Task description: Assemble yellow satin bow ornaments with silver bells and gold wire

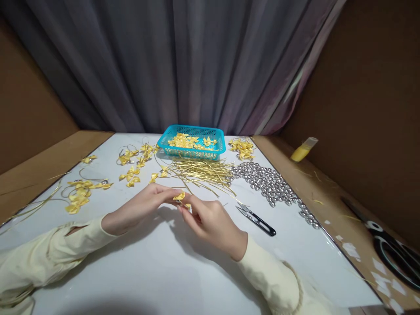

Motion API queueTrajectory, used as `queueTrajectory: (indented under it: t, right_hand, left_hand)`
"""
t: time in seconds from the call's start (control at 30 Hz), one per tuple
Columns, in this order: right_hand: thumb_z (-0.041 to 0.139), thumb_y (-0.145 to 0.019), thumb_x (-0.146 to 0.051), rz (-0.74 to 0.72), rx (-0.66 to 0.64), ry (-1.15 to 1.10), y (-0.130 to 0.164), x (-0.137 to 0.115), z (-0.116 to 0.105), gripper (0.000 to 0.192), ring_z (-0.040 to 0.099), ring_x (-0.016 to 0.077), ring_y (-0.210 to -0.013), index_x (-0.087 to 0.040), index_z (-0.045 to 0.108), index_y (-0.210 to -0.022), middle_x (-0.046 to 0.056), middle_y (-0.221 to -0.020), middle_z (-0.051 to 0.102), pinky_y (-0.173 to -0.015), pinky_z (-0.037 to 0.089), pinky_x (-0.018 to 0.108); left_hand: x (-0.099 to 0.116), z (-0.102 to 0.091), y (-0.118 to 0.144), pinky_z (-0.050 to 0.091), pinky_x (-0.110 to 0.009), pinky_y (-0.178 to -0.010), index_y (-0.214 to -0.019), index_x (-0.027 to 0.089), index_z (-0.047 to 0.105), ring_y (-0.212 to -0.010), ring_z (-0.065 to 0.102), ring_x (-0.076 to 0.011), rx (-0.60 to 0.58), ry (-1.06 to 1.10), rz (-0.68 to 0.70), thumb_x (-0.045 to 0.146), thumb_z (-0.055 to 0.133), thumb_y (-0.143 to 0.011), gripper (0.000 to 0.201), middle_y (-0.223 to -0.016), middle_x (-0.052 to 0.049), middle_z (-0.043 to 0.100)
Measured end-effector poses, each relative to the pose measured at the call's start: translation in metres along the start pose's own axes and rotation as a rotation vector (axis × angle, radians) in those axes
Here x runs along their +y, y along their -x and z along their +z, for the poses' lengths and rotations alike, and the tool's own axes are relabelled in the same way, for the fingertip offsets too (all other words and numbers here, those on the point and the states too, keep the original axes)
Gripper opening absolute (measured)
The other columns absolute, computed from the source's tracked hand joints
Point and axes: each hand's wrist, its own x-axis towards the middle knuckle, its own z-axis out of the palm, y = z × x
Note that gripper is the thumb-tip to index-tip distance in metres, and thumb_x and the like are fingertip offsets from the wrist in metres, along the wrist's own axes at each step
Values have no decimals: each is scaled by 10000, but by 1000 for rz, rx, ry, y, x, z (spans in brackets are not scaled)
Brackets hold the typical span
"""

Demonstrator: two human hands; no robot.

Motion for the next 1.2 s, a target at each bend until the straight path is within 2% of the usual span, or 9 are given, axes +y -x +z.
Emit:
queueTrajectory:
  t: [0.1, 0.2, 0.37, 0.47, 0.67, 0.83, 0.97, 1.1, 1.2]
  right_hand:
    - [425, -891, -184, -46, -27, 59, 1, -5, 0, 130, 418, 76, -419, -129, 542, -899, -22, -540, 534, -435, 300, 210]
    - [397, -901, -181, -102, -83, 135, 3, -9, 1, 157, 479, 97, -481, -137, 543, -862, 12, -596, 586, -459, 310, 227]
    - [413, -892, -160, -113, -57, 148, 5, -6, -1, 157, 445, 92, -488, -142, 532, -791, 6, -584, 559, -463, 296, 231]
    - [420, -877, -142, -116, -45, 140, 5, -5, -5, 162, 384, 89, -466, -146, 519, -749, -10, -551, 506, -452, 272, 235]
    - [421, -791, -81, -180, -119, 118, 3, -10, -11, 150, 300, 94, -435, -152, 514, -696, -32, -505, 421, -436, 229, 249]
    - [403, -787, -72, -181, -152, 100, 2, -14, -9, 163, 324, 97, -435, -144, 536, -725, -23, -504, 456, -447, 234, 247]
    - [420, -760, -70, -177, -167, 88, 4, -12, -9, 152, 275, 93, -430, -148, 522, -678, -32, -490, 416, -440, 208, 255]
    - [446, -790, -77, -150, -69, -21, 1, -12, -15, 157, 245, 73, -412, -140, 531, -674, -55, -466, 349, -418, 214, 238]
    - [493, -830, -119, -47, 54, -146, -1, -15, -22, 151, 286, 51, -402, -133, 559, -695, -43, -483, 425, -401, 252, 203]
  left_hand:
    - [-2, 0, 0, 433, -270, -742, -726, 156, 693, -813, 599, -174, 96, -79, 11, 307, 468, -849, 297, -802, -33, 701]
    - [-5, -2, -2, 430, -280, -744, -733, 167, 689, -846, 578, -191, 186, -144, 52, 352, 488, -828, 289, -801, -31, 688]
    - [-8, -7, -7, 425, -284, -709, -691, 160, 653, -791, 554, -193, 327, -229, 116, 408, 503, -814, 315, -724, -24, 645]
    - [-6, -8, -8, 417, -258, -692, -663, 161, 615, -742, 543, -168, 300, -205, 141, 406, 479, -838, 330, -717, -7, 626]
    - [-6, -9, -10, 410, -242, -708, -661, 151, 618, -729, 554, -155, 254, -157, 155, 380, 454, -858, 343, -699, -4, 626]
    - [-9, -10, -10, 402, -243, -660, -622, 146, 611, -682, 542, -156, 298, -189, 118, 409, 479, -832, 361, -656, 3, 612]
    - [-10, -12, -11, 383, -238, -619, -618, 152, 597, -638, 498, -144, 380, -173, 119, 412, 506, -809, 335, -622, 15, 578]
    - [-10, -13, -12, 381, -234, -618, -567, 162, 541, -633, 479, -136, 364, -145, 160, 405, 498, -812, 348, -594, 22, 541]
    - [-9, -12, -11, 376, -240, -596, -550, 163, 537, -628, 476, -144, 377, -240, 166, 409, 492, -808, 359, -567, 16, 527]
